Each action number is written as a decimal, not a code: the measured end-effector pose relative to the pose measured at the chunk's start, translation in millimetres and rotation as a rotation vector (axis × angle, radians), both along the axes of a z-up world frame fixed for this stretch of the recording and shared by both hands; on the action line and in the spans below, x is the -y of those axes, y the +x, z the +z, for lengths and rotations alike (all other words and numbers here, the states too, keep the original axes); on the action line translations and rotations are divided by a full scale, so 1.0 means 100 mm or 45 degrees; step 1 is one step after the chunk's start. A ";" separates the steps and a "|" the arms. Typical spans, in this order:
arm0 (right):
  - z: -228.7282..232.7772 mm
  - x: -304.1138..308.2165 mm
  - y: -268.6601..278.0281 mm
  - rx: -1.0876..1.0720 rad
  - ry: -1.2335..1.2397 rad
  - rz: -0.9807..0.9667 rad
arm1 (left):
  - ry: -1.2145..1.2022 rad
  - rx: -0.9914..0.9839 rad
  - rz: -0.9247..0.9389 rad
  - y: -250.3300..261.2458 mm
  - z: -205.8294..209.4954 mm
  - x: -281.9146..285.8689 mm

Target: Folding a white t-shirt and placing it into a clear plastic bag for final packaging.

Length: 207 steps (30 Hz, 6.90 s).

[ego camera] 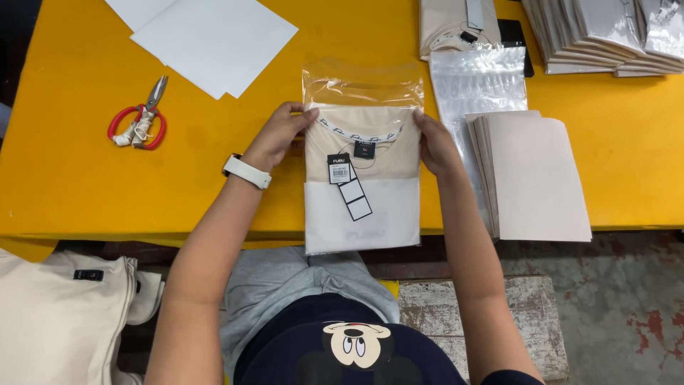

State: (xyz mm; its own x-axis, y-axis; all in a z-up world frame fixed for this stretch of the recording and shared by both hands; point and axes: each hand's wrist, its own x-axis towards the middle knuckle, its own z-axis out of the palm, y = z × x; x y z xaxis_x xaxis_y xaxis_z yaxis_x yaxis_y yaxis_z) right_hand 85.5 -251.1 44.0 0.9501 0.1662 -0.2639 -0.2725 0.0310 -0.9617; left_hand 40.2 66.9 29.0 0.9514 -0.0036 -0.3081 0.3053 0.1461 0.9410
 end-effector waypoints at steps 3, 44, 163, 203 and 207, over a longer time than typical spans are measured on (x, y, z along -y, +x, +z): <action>0.37 0.05 0.10 0.097 0.098 -0.058 | 0.041 0.157 -0.018 0.08 0.37 -0.04; -0.54 0.18 -0.34 1.071 -0.895 -0.098 | 1.069 0.642 -0.177 -0.20 -0.42 0.09; -0.28 0.08 -0.95 0.609 -0.592 -0.130 | 0.580 0.474 0.347 -1.01 -0.40 0.46; -0.32 -0.07 -0.59 0.378 -1.086 -0.068 | 0.723 -0.010 -0.048 -0.50 -0.30 0.15; -0.22 -0.08 -0.61 0.341 -1.092 -0.004 | 0.629 -0.123 -0.060 -0.46 -0.23 0.11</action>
